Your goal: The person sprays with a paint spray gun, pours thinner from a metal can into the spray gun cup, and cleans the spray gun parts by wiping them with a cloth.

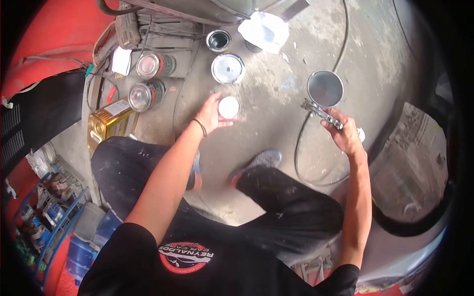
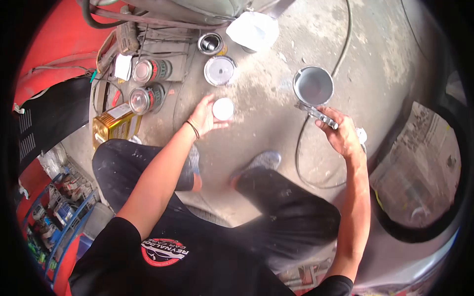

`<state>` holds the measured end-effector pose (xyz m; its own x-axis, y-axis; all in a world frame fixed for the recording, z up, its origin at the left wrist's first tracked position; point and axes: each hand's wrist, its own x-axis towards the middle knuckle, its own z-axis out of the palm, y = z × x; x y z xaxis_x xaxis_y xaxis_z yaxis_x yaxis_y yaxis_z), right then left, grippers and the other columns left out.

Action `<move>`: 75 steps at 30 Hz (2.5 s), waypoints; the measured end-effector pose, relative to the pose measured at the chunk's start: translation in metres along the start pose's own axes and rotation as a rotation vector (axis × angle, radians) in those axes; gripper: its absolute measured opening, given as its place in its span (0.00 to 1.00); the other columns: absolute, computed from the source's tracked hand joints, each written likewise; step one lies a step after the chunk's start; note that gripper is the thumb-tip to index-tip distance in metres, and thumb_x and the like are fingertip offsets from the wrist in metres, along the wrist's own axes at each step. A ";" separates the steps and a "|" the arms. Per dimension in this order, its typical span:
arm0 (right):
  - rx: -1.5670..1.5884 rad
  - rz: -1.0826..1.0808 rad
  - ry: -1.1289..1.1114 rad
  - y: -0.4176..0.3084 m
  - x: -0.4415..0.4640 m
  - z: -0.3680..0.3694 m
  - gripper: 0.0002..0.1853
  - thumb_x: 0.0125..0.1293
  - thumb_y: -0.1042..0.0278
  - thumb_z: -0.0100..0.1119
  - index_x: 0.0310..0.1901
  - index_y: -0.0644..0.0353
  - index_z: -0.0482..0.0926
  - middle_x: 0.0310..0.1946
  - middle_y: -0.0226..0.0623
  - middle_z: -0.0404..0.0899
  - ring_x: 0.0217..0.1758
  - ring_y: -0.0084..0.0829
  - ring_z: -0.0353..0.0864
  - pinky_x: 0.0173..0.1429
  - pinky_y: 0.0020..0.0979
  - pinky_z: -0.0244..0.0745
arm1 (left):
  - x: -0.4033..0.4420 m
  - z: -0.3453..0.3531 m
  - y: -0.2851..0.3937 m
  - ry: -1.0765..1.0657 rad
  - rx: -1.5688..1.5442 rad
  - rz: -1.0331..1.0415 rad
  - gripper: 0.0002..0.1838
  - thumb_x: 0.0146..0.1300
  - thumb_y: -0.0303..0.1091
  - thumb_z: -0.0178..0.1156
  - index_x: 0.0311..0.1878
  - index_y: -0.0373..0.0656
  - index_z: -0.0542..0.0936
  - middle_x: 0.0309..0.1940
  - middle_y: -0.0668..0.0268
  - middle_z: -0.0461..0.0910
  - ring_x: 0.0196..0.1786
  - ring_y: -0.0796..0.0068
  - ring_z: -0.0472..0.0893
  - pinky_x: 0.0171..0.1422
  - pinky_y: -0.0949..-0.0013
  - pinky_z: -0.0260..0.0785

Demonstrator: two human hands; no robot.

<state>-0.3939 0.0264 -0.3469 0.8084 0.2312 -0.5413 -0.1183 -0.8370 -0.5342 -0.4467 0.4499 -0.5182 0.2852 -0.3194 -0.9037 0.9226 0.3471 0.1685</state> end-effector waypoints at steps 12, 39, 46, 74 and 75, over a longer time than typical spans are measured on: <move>0.057 -0.004 0.053 -0.001 0.025 -0.001 0.22 0.71 0.66 0.75 0.65 0.60 0.85 0.53 0.48 0.90 0.54 0.42 0.89 0.62 0.39 0.80 | -0.069 0.070 0.064 0.628 1.289 0.747 0.17 0.73 0.48 0.61 0.43 0.44 0.90 0.39 0.49 0.90 0.45 0.42 0.89 0.51 0.47 0.81; -0.300 0.083 0.081 -0.090 0.067 0.003 0.19 0.69 0.57 0.71 0.58 0.54 0.90 0.41 0.57 0.89 0.50 0.57 0.89 0.56 0.51 0.82 | -0.108 0.063 0.012 0.230 -0.037 0.748 0.08 0.83 0.28 0.55 0.56 0.33 0.77 0.39 0.60 0.86 0.32 0.74 0.87 0.34 0.72 0.78; -0.634 0.173 0.011 -0.137 0.098 0.012 0.20 0.66 0.52 0.74 0.45 0.63 0.91 0.41 0.57 0.90 0.50 0.56 0.91 0.57 0.51 0.84 | -0.113 0.040 -0.025 0.268 0.012 0.652 0.09 0.82 0.30 0.58 0.56 0.36 0.79 0.39 0.64 0.86 0.33 0.76 0.87 0.36 0.72 0.79; -1.134 0.382 -0.132 -0.226 0.157 0.003 0.21 0.67 0.48 0.69 0.33 0.61 0.90 0.24 0.38 0.88 0.26 0.35 0.91 0.37 0.38 0.86 | -0.103 0.057 -0.031 0.319 -0.089 0.766 0.10 0.79 0.33 0.59 0.55 0.36 0.80 0.31 0.60 0.89 0.31 0.71 0.91 0.36 0.65 0.81; -1.033 0.416 -0.148 -0.237 0.151 0.006 0.18 0.65 0.51 0.69 0.38 0.62 0.90 0.30 0.43 0.90 0.34 0.39 0.92 0.43 0.40 0.87 | -0.102 0.057 -0.028 0.322 -0.086 0.757 0.11 0.80 0.33 0.59 0.56 0.36 0.79 0.32 0.60 0.89 0.31 0.71 0.91 0.35 0.65 0.81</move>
<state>-0.2472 0.2620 -0.3058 0.7326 -0.1630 -0.6608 0.2276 -0.8563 0.4636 -0.4871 0.4225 -0.4080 0.7212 0.2914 -0.6285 0.4837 0.4376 0.7580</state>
